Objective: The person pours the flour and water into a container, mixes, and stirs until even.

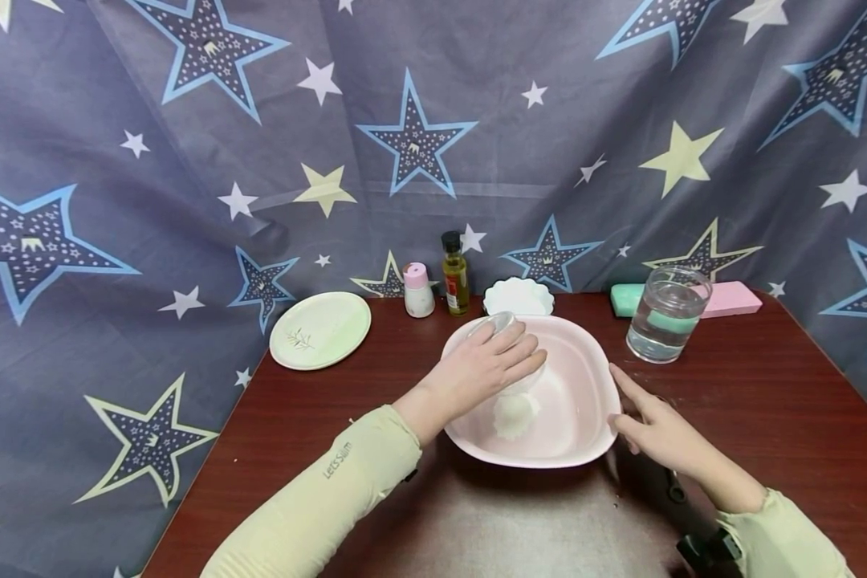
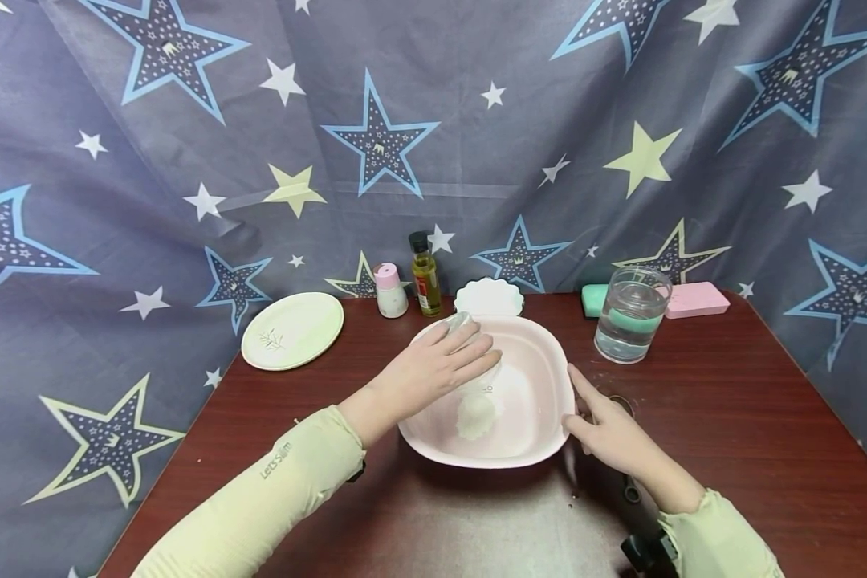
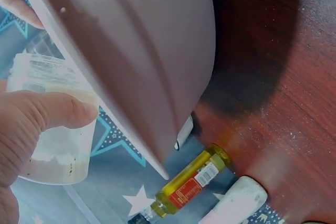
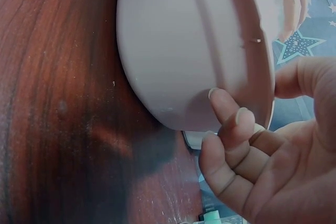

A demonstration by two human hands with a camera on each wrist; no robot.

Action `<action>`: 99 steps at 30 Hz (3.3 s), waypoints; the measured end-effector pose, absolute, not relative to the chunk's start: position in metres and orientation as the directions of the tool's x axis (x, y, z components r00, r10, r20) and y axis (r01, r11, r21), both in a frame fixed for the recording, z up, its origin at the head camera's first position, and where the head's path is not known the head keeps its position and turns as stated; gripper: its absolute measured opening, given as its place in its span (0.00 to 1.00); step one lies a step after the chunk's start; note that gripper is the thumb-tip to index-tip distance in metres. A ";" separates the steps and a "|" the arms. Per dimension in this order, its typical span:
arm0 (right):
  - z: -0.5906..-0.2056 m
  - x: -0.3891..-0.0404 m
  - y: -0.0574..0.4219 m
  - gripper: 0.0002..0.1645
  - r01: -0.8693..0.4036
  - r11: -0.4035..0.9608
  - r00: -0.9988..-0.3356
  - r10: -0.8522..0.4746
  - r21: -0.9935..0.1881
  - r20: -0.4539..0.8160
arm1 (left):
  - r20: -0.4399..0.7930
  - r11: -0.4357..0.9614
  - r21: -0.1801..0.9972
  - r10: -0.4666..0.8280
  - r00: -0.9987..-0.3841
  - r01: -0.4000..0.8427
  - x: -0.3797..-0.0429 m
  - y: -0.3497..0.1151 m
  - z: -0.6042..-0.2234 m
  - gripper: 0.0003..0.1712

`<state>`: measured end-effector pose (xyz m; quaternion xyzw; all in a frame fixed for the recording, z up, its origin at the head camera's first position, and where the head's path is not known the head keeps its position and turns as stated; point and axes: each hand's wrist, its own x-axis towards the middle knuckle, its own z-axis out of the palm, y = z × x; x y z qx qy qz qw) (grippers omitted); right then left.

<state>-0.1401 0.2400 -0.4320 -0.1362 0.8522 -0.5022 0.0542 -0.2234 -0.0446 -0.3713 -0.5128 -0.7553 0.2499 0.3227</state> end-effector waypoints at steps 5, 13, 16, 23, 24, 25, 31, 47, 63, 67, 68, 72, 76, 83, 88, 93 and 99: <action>-0.431 -0.140 0.240 0.45 -0.170 0.462 -0.958 -0.284 -0.870 0.037 | 0.236 0.397 -0.624 0.917 -0.323 0.673 -0.224 -0.048 -0.371 0.22; -0.430 -0.140 0.239 0.45 -0.168 0.459 -0.958 -0.283 -0.872 0.036 | 0.365 0.627 -0.248 0.766 -0.528 0.738 -0.236 -0.066 -0.372 0.46; -0.430 -0.139 0.239 0.45 -0.170 0.457 -0.958 -0.285 -0.873 0.038 | 0.420 0.688 -0.039 0.670 -0.612 0.725 -0.244 -0.075 -0.372 0.50; -0.427 -0.139 0.240 0.45 -0.163 0.470 -0.960 -0.277 -0.868 0.030 | 0.480 0.632 0.507 0.358 -0.801 0.586 -0.262 -0.100 -0.370 0.49; -0.427 -0.139 0.240 0.45 -0.161 0.470 -0.961 -0.275 -0.868 0.029 | 0.474 0.606 0.569 0.311 -0.824 0.556 -0.264 -0.104 -0.371 0.50; -0.428 -0.139 0.240 0.45 -0.159 0.471 -0.961 -0.275 -0.868 0.027 | 0.459 0.579 0.628 0.265 -0.848 0.521 -0.266 -0.107 -0.372 0.50; -0.430 -0.139 0.239 0.45 -0.154 0.455 -0.961 -0.276 -0.877 0.026 | 0.353 0.406 0.848 0.043 -0.934 0.340 -0.276 -0.132 -0.385 0.51; -0.432 -0.139 0.238 0.44 -0.150 0.435 -0.961 -0.275 -0.888 0.028 | 0.197 0.181 0.967 -0.100 -0.975 0.177 -0.293 -0.166 -0.444 0.50; -0.435 -0.138 0.237 0.45 -0.118 0.364 -0.962 -0.273 -0.924 0.015 | 0.001 0.251 0.968 0.008 -1.000 0.003 -0.291 -0.181 -0.458 0.51; -0.436 -0.138 0.237 0.45 -0.114 0.368 -0.963 -0.270 -0.923 0.011 | 0.011 0.273 0.962 0.011 -1.000 0.014 -0.300 -0.186 -0.475 0.52; -0.435 -0.138 0.237 0.45 -0.114 0.370 -0.963 -0.269 -0.922 0.011 | 0.011 0.274 0.962 0.015 -1.000 0.014 -0.300 -0.186 -0.476 0.51; -0.434 -0.137 0.238 0.44 -0.114 0.377 -0.963 -0.269 -0.919 0.010 | -0.003 0.302 0.953 0.040 -0.999 0.009 -0.300 -0.188 -0.477 0.54; -0.435 -0.137 0.238 0.44 -0.131 0.369 -0.960 -0.280 -0.920 0.025 | -0.004 0.435 0.900 0.033 -0.999 0.010 -0.291 -0.190 -0.470 0.59; -0.436 -0.138 0.239 0.45 -0.124 0.371 -0.962 -0.271 -0.920 0.020 | 0.111 0.681 0.729 -0.007 -0.994 0.077 -0.262 -0.188 -0.451 0.59; -0.435 -0.138 0.239 0.45 -0.135 0.359 -0.961 -0.275 -0.923 0.034 | 0.184 0.707 0.698 -0.018 -0.983 0.117 -0.236 -0.180 -0.439 0.52; -0.434 -0.138 0.240 0.45 -0.137 0.363 -0.961 -0.274 -0.922 0.034 | 0.251 0.694 0.698 -0.003 -0.968 0.179 -0.213 -0.169 -0.432 0.42; -0.435 -0.139 0.239 0.44 -0.139 0.356 -0.959 -0.283 -0.924 0.036 | 0.223 0.609 0.754 0.112 -0.968 0.245 -0.189 -0.152 -0.430 0.41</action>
